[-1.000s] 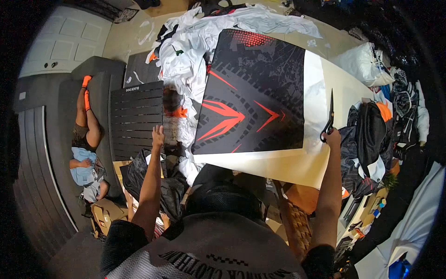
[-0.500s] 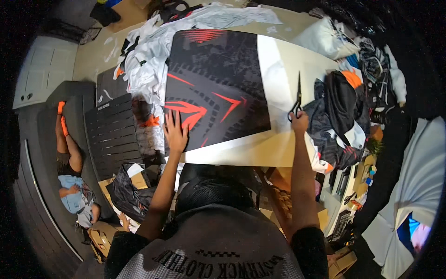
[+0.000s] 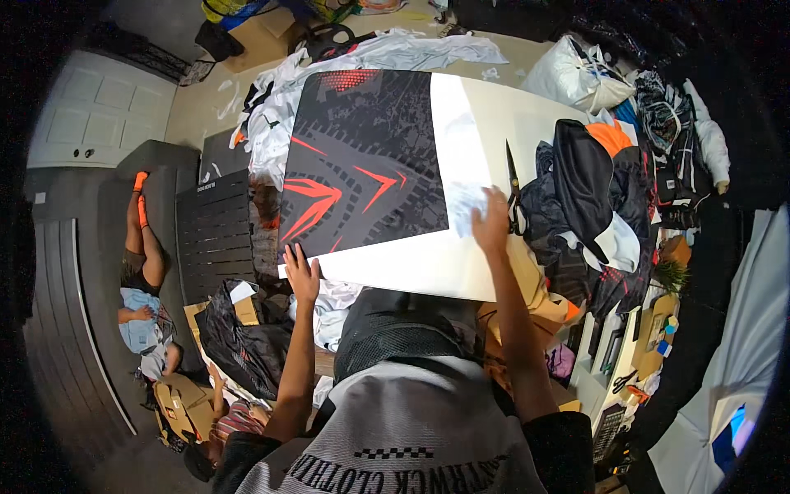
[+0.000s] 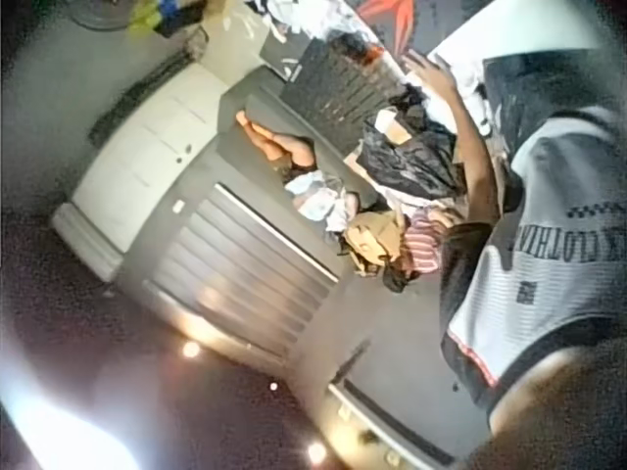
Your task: Cutting out printed patterns from a sheet of fabric using scissors.
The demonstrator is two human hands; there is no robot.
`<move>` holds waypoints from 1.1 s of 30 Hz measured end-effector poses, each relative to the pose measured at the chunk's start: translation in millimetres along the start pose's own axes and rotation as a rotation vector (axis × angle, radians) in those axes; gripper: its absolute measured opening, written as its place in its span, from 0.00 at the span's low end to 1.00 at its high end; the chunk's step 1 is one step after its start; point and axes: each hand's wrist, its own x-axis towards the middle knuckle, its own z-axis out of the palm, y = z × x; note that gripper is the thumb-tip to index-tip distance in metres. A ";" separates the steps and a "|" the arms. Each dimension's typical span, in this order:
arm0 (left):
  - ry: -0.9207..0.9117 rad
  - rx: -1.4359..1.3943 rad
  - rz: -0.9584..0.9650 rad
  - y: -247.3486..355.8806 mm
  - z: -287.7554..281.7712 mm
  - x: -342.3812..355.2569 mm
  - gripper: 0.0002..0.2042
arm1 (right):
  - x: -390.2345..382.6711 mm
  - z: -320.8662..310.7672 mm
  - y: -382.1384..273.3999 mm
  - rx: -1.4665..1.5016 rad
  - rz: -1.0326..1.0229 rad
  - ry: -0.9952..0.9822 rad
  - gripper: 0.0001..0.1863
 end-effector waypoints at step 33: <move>-0.087 -0.185 0.085 -43.9 -12.3 22.5 0.46 | -38.4 43.0 -49.2 -0.338 0.153 -0.249 0.33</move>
